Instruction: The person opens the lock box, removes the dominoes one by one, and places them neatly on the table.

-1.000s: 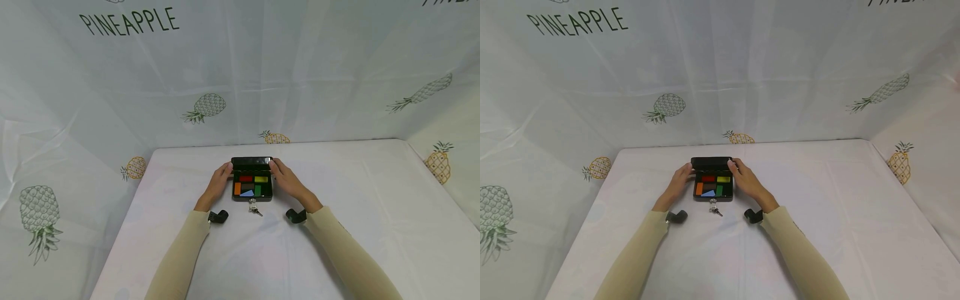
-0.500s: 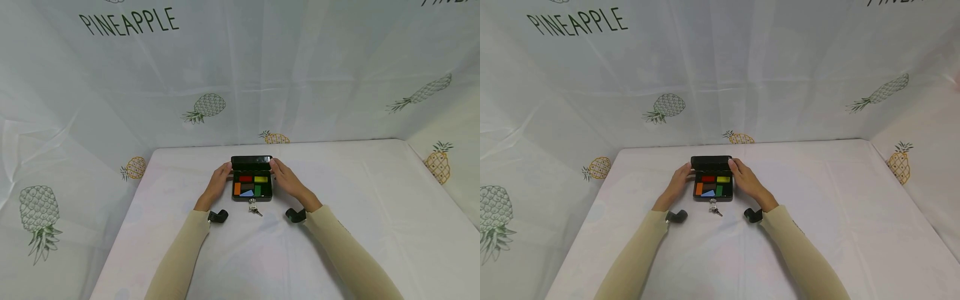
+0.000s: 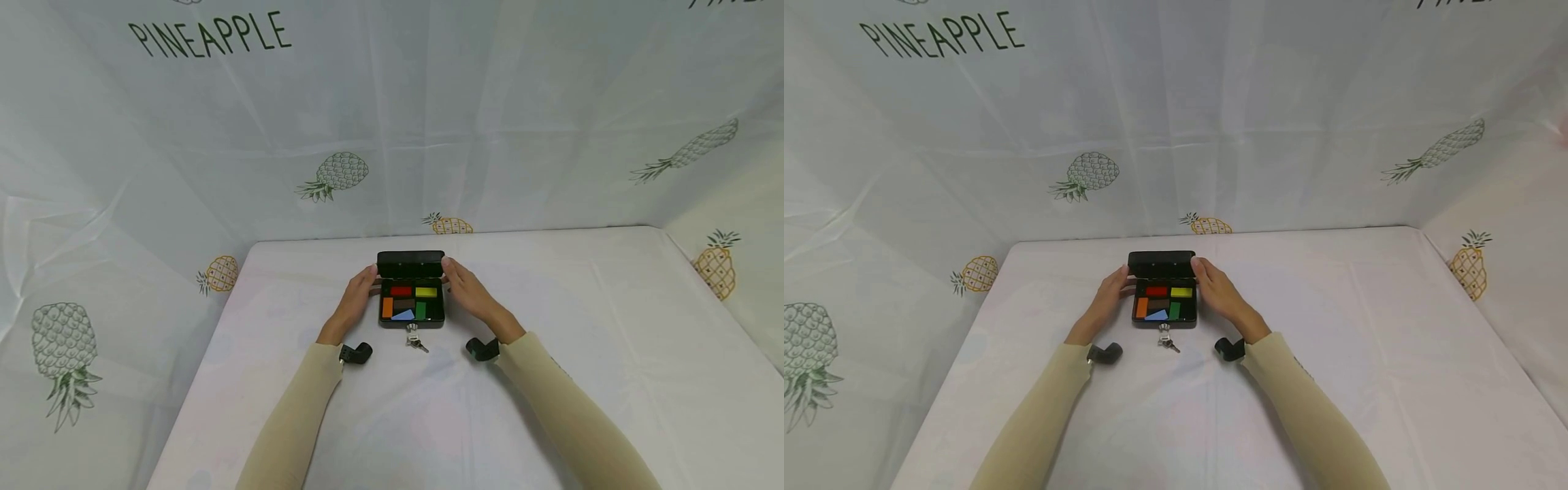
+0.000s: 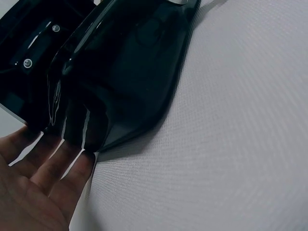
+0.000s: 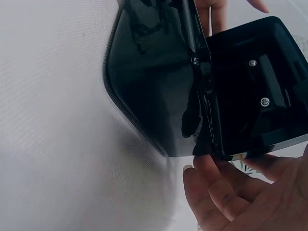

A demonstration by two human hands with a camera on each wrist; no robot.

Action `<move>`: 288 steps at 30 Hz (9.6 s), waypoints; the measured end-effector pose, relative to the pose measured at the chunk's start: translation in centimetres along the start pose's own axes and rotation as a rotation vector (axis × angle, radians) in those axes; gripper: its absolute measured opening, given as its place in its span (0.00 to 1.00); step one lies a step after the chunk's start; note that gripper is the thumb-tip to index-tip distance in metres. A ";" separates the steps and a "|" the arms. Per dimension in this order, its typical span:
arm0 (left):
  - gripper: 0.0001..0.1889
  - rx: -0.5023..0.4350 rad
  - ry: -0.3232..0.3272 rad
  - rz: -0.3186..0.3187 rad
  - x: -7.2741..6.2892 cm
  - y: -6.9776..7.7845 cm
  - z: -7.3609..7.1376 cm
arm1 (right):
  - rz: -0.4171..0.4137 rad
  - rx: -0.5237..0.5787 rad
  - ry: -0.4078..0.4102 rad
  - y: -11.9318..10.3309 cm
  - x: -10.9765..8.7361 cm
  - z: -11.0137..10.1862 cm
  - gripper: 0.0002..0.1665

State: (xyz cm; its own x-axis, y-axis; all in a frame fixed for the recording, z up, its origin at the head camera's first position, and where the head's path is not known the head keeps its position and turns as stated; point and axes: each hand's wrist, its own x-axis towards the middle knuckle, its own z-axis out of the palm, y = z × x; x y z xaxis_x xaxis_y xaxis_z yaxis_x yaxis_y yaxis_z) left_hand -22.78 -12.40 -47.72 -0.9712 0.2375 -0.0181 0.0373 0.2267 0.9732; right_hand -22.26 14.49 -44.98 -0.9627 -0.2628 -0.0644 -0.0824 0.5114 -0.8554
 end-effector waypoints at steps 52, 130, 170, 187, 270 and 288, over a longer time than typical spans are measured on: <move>0.37 0.086 -0.067 0.000 -0.6 -0.4 0.0 | -0.009 -0.002 -0.030 0.5 0.8 0.6 0.48; 0.70 0.152 -0.281 -0.018 -1.1 -1.4 -1.1 | -0.136 -0.270 0.201 0.5 -2.2 0.9 0.41; 0.70 0.130 -0.268 -0.017 -1.5 -1.6 -1.0 | -0.508 -0.918 0.197 -1.0 -0.8 3.0 0.16; 0.71 0.133 -0.267 -0.037 -1.3 -1.7 -1.0 | -0.460 -1.056 0.139 -1.6 -0.3 3.5 0.11; 0.70 0.141 -0.261 -0.038 -1.8 -1.0 -0.9 | -0.462 -0.822 0.276 4.3 -3.2 -5.4 0.15; 0.69 0.138 -0.260 -0.025 -1.9 -1.4 -0.9 | -0.388 -0.847 0.205 5.6 -2.2 -7.0 0.14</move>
State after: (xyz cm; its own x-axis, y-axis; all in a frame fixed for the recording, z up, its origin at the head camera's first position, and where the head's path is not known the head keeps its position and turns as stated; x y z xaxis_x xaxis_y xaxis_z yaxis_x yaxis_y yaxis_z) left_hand -21.23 -13.99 -48.90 -0.8801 0.4601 -0.1173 0.0626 0.3573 0.9319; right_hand -22.44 23.64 -45.98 -0.8489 -0.4315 0.3054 -0.4875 0.8624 -0.1366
